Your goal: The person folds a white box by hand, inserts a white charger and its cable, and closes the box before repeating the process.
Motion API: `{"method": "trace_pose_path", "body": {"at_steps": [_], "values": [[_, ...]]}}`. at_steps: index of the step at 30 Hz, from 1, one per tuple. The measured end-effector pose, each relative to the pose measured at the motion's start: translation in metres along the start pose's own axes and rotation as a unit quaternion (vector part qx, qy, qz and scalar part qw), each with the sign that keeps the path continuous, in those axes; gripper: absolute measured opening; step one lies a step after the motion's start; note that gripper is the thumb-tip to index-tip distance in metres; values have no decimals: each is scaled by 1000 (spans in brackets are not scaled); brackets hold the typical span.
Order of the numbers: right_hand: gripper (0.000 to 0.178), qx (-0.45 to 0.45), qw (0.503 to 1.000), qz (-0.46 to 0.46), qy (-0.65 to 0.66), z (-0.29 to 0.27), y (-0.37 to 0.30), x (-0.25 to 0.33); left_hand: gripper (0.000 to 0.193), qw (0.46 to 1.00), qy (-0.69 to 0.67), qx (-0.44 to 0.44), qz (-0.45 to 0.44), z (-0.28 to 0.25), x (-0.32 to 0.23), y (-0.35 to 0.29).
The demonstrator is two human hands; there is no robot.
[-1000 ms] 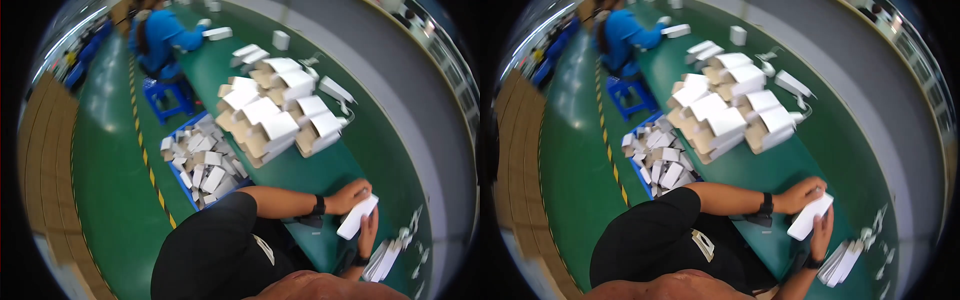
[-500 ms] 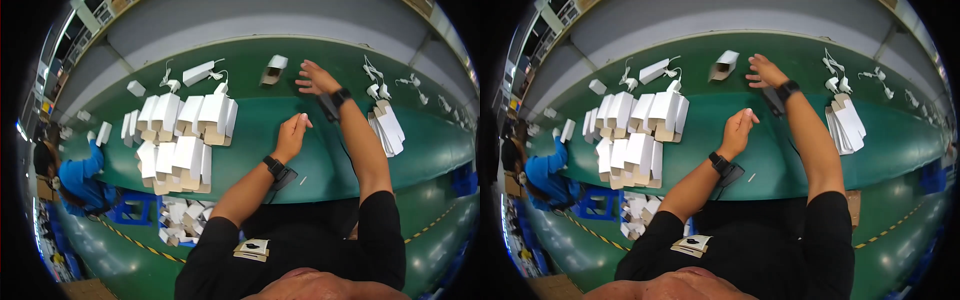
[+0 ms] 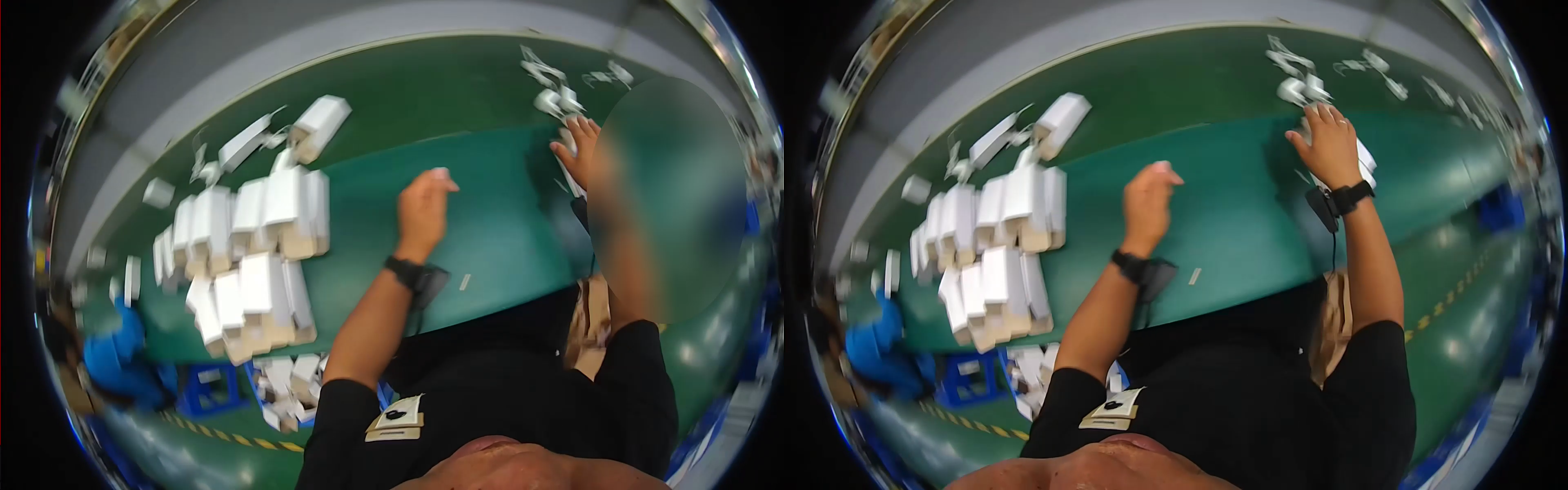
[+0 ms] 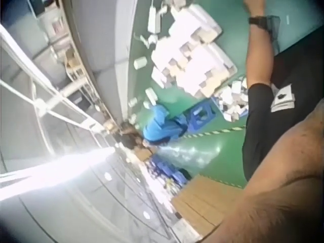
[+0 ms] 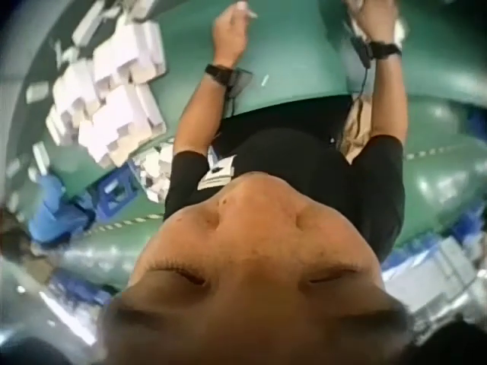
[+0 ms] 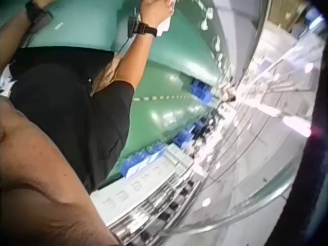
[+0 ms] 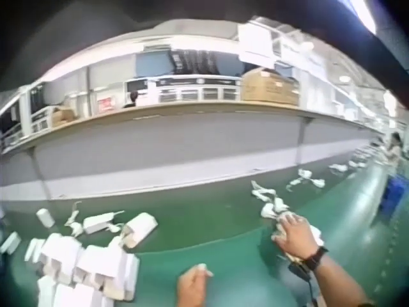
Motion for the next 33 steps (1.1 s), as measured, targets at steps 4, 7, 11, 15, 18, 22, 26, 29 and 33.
{"method": "trace_pose_path", "body": {"at_steps": [4, 7, 11, 15, 18, 22, 26, 29, 33], "values": [[59, 35, 990, 97, -101, 4, -60, -71, 39, 996, -48, 53, -51, 28, 8, -2], [36, 1, 989, 119, -86, 14, -71, -76, 37, 995, 16, 68, 64, 38, 2, -6], [15, -145, 980, 41, -130, 9, -66, -57, 38, 992, -59, 54, -98, 30, 21, -12], [10, -39, 990, 30, -133, 1, -70, -64, 38, 993, -55, 58, -82, 38, 7, -13], [10, -7, 997, 1, -83, -9, -68, -64, 39, 996, -47, 44, -55, 38, -1, -13], [14, -28, 1000, -10, -11, -14, -70, -54, 38, 994, -24, 7, -104, 31, 10, -19], [14, -27, 998, 38, -30, -39, -66, -75, 34, 994, -1, 87, -70, 63, -4, -9], [17, -234, 972, -20, 31, -125, -56, -34, 33, 982, -50, 179, -37, 95, -39, -13], [23, -193, 944, -137, 231, -126, -46, 76, 72, 943, -279, 179, 28, 104, -87, -1]]}}
Point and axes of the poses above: each hand's wrist, its own y-axis towards the middle knuckle, its own z-axis out of the palm, x = y × z, the point moved 9 cm from there along y, towards the middle knuckle, and after that the axes turned 3 degrees about -x, right-handed, at the moved point
